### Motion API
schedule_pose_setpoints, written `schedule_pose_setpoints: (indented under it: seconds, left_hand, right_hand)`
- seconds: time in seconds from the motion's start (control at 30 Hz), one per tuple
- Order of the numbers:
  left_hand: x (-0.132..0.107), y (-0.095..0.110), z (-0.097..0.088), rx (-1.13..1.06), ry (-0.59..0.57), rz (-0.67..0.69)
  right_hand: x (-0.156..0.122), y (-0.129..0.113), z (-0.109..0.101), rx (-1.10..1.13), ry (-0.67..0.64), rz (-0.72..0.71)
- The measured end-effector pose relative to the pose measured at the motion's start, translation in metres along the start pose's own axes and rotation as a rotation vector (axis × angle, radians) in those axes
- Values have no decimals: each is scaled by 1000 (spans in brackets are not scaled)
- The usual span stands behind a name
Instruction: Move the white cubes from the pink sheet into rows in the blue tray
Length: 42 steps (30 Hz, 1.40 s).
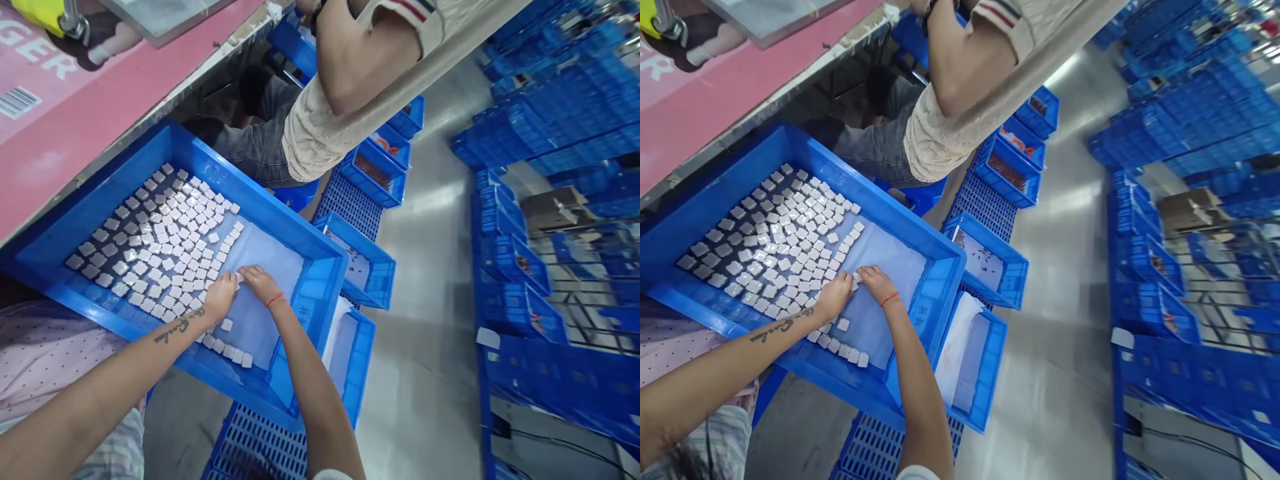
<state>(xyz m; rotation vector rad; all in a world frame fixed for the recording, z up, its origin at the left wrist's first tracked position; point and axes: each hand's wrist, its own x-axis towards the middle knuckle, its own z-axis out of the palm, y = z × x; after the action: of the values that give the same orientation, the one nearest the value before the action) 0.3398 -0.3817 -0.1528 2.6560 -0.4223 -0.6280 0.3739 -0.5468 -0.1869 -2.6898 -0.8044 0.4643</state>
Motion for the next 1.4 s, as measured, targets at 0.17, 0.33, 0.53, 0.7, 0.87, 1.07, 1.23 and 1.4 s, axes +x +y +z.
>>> schedule_pose_setpoints:
  seconds: [0.17,0.33,0.53,0.7,0.87,1.07,1.23,1.4]
  left_hand:
    - [1,-3,-11,-2,43,39]
    - [2,-37,-49,11,64,144]
    - [0,-78,-68,44,98,239]
    - [2,-68,-55,113,4,493]
    - [2,-40,-39,201,-96,669]
    - [5,-34,-26,292,-80,584]
    - [5,-38,-27,329,-48,546]
    - [1,-42,-23,309,-9,525]
  right_hand:
    - [14,-2,1,12,-18,-37]
    - [27,-8,3,41,-23,-48]
    - [37,-15,4,112,28,0]
    - [26,-15,2,212,137,130]
    - [-6,-18,13,370,196,329]
    - [-18,-30,36,602,133,388]
    - [-12,-37,37,720,190,398]
    - [-10,-43,34,802,233,386]
